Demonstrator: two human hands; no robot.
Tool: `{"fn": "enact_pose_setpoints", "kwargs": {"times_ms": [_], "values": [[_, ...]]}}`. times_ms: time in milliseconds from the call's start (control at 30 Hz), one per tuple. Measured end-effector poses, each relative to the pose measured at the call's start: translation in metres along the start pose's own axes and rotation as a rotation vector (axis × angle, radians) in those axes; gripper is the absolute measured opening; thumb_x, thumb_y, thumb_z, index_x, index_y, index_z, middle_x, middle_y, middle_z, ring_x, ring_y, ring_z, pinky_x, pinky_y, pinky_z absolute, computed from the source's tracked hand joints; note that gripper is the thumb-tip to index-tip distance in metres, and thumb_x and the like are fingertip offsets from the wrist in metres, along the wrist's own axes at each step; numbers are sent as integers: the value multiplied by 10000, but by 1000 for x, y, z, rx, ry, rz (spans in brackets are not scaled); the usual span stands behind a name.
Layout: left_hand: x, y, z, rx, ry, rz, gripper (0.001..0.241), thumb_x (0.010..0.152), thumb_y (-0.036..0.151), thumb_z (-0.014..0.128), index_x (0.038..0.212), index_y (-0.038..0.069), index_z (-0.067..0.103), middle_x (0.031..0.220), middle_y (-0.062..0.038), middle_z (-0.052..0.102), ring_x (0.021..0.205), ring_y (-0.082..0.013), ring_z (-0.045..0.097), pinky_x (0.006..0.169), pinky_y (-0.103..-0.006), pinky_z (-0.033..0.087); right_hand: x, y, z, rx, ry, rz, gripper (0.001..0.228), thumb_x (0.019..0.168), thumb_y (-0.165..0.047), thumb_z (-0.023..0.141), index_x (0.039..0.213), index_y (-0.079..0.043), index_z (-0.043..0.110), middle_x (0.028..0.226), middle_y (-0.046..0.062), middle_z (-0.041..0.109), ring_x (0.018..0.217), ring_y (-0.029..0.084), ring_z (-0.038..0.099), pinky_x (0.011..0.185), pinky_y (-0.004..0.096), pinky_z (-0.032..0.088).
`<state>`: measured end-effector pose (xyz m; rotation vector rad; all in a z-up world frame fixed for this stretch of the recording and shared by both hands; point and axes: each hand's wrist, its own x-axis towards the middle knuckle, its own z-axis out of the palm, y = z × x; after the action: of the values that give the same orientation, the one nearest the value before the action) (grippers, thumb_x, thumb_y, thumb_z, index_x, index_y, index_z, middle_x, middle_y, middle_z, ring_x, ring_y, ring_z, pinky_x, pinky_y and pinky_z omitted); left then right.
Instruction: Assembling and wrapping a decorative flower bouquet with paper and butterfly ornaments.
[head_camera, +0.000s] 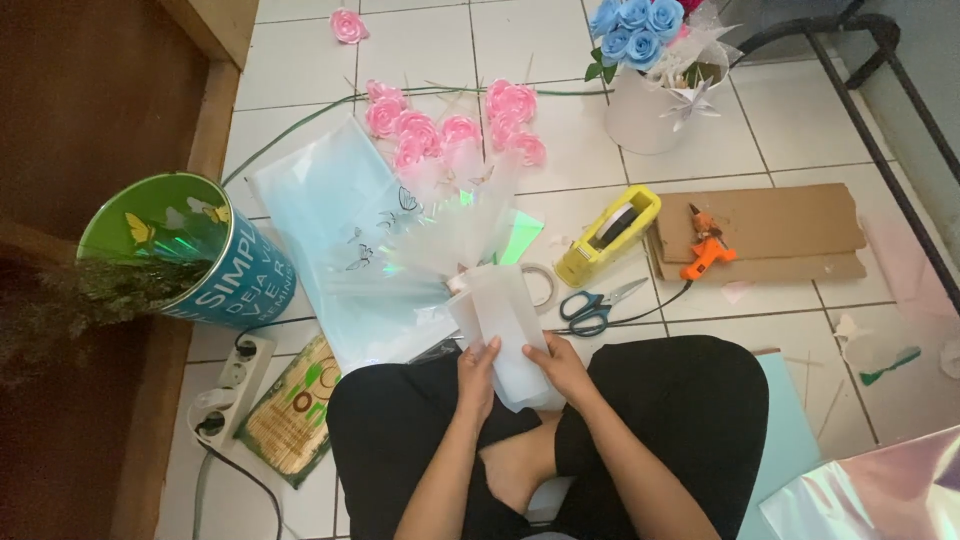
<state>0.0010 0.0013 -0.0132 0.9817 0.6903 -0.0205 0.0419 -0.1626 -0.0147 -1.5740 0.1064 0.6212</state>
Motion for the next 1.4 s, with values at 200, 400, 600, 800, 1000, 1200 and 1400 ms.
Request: {"fn": "enact_pose_setpoints", "kwargs": {"times_ms": [200, 400, 600, 800, 1000, 1200, 1400], "values": [[1, -5, -1, 66, -76, -22, 261, 885, 320, 824, 1034, 130, 727, 950, -5, 706, 940, -137, 597, 927, -343, 487, -2, -6, 0, 1, 40, 61, 514, 1013, -263, 670, 1445, -1, 573, 1313, 138, 682, 1186, 231, 622, 1040, 427, 484], [-4, -7, 0, 217, -121, -41, 183, 865, 289, 853, 933, 148, 759, 841, 36, 714, 840, -91, 612, 848, -298, 523, -1, -10, -2, 44, 105, 75, 525, 1037, -249, 627, 1488, 0, 526, 1343, 171, 659, 1198, 248, 613, 1032, 438, 487], [13, -20, -11, 186, -29, -11, 198, 907, 271, 807, 988, 102, 742, 897, -23, 726, 865, -126, 613, 839, -330, 523, 7, -58, -8, -31, 251, -23, 440, 1028, -312, 603, 1330, 7, 626, 1177, 216, 657, 1069, 295, 608, 847, 421, 532], [14, -12, -6, 115, -9, -19, 239, 881, 294, 829, 991, 103, 733, 894, -37, 737, 846, -147, 632, 829, -340, 533, 98, -61, -85, -182, 661, 10, 526, 1030, -323, 626, 1452, -15, 557, 1205, 211, 641, 1167, 294, 603, 967, 431, 504], [17, -14, -7, 58, 22, -45, 256, 884, 235, 818, 1062, 72, 733, 996, -77, 761, 909, -178, 643, 857, -378, 535, 125, -55, -89, 52, 683, 38, 433, 918, -367, 792, 1238, -83, 733, 1371, 206, 609, 1342, 352, 522, 982, 485, 499], [31, -24, -11, 10, 62, -45, 266, 893, 236, 810, 1095, 80, 732, 1032, -63, 763, 939, -174, 649, 874, -373, 551, 127, -53, -77, 251, 774, -91, 239, 869, -172, 816, 1024, -2, 752, 1233, 212, 601, 1316, 323, 496, 1091, 496, 380], [34, -26, -12, 26, 54, -42, 317, 905, 261, 800, 1144, 67, 726, 1066, -99, 762, 960, -198, 669, 886, -392, 558, 111, -73, -69, 291, 875, -89, 43, 953, -127, 660, 924, -99, 677, 913, -11, 564, 933, 127, 523, 810, 303, 421]]}}
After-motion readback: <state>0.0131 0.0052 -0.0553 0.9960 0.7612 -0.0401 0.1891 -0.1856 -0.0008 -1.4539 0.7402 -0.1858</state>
